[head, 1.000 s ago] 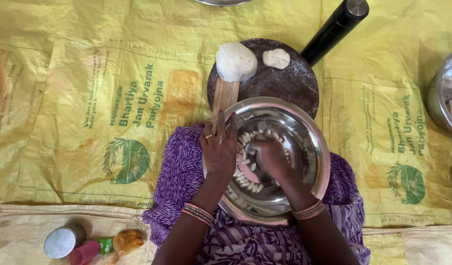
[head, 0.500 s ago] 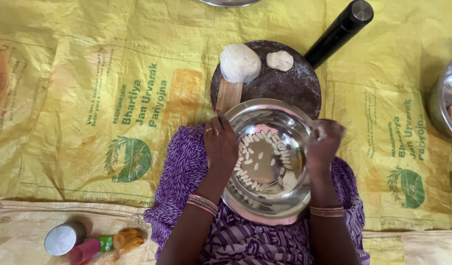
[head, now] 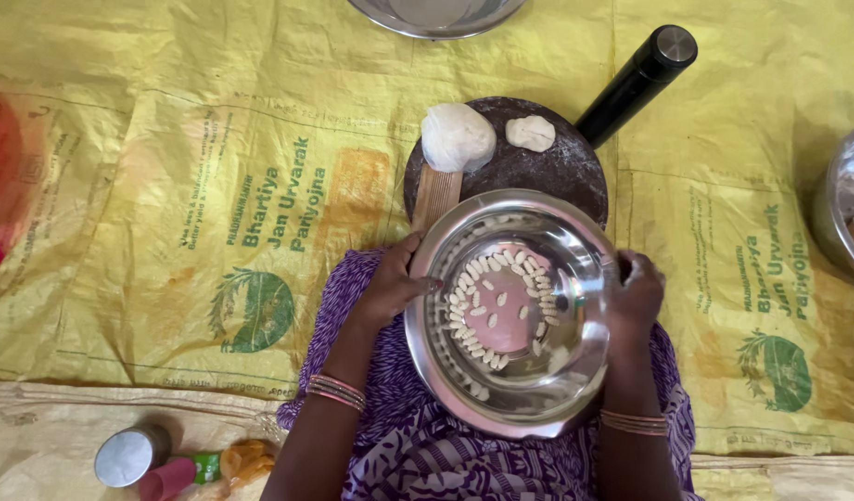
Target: The person sits on the floor and uses their hands to tear small pieces from a dough ball, then rolls them into small cylindrical shapes and places them into a metal bowl. The process is repeated continuously.
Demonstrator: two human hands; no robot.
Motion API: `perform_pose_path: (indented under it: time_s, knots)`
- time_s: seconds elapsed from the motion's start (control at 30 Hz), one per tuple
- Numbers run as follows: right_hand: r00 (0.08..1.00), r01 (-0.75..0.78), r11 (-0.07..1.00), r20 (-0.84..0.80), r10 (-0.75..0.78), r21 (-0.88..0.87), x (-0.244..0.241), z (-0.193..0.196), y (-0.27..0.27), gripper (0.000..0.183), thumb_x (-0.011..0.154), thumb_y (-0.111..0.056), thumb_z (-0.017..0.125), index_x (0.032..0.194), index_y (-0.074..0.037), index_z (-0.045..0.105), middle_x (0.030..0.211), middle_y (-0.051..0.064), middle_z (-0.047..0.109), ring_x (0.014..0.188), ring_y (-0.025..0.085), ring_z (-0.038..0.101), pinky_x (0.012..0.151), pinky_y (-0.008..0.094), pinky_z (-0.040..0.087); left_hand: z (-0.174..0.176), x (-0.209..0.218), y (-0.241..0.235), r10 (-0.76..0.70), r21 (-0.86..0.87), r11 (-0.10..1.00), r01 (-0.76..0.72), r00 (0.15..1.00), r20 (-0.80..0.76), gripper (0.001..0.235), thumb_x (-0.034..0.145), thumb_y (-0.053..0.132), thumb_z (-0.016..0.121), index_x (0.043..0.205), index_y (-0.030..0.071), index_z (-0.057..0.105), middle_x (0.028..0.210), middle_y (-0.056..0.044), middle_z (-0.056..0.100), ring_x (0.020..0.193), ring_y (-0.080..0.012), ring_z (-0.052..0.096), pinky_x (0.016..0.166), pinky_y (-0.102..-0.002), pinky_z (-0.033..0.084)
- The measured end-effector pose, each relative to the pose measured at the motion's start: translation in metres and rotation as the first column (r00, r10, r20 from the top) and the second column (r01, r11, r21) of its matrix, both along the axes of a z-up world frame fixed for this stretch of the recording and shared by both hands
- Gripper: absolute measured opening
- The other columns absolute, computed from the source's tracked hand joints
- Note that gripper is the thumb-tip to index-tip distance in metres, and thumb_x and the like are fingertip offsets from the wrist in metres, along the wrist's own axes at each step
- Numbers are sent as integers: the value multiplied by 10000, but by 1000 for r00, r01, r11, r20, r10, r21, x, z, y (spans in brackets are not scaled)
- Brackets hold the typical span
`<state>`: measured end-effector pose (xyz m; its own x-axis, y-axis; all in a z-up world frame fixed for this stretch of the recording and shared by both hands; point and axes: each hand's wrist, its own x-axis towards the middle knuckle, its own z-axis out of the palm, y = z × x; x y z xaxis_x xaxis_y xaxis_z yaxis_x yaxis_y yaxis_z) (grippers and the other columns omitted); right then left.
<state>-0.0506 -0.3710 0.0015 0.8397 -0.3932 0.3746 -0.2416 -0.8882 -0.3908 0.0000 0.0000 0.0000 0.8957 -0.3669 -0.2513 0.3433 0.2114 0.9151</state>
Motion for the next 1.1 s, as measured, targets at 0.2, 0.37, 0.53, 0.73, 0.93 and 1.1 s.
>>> perform_pose_path:
  time_s: [0.2, 0.37, 0.53, 0.73, 0.93, 1.1]
  knots:
    - [949, -315, 944, 4, 316, 96, -1, 26, 82, 350, 837, -80, 786, 1168, -155, 697, 1188, 82, 702, 1194, 348, 620, 1064, 514, 475, -20, -12, -10, -70, -383, 923, 25, 992, -104, 904, 669, -41, 793, 1516, 9, 480, 1255, -120, 697, 1102, -218, 685, 988, -366, 555]
    - [635, -762, 646, -143, 759, 41, -10, 24, 130, 557, 797, 122, 659, 1133, -294, 814, 1296, 10, 660, 1265, 328, 596, 1137, 568, 376, -37, -9, -9, -84, -369, 928, 51, 994, -75, 843, 653, -18, 778, 1462, 2, 541, 1200, -124, 725, 1023, -228, 702, 948, -384, 567]
    - [767, -603, 795, -229, 600, 65, -3, 18, 105, 334, 843, 32, 688, 953, -274, 763, 1356, 72, 628, 1296, 350, 564, 862, 451, 493, -36, -6, -7, -79, -328, 944, 46, 993, -90, 799, 653, 10, 785, 1421, -1, 566, 1197, -110, 724, 1047, -218, 703, 973, -382, 558]
    - [865, -494, 869, -102, 492, 10, -2, 14, 71, 364, 774, 93, 665, 956, -197, 788, 1114, 61, 694, 1196, 371, 616, 1061, 515, 484, -36, -6, -8, -84, -392, 919, 38, 991, -100, 812, 644, 17, 785, 1427, 5, 568, 1205, -110, 722, 1039, -225, 706, 966, -393, 574]
    - [662, -707, 676, -142, 736, 207, -4, 11, 114, 392, 746, 44, 670, 1047, -176, 791, 1202, 117, 717, 1184, 380, 605, 942, 455, 541, -38, -5, -8, -73, -374, 927, 19, 988, -132, 861, 629, -11, 794, 1454, 12, 551, 1211, -114, 721, 1030, -228, 711, 946, -398, 584]
    - [776, -587, 803, -211, 595, 105, -3, 23, 109, 358, 867, 95, 634, 946, -229, 764, 1164, 102, 742, 1140, 293, 691, 990, 452, 551, -37, -5, -6, -74, -357, 934, 28, 991, -115, 858, 636, -11, 791, 1460, 18, 553, 1213, -113, 727, 1038, -228, 719, 957, -403, 595]
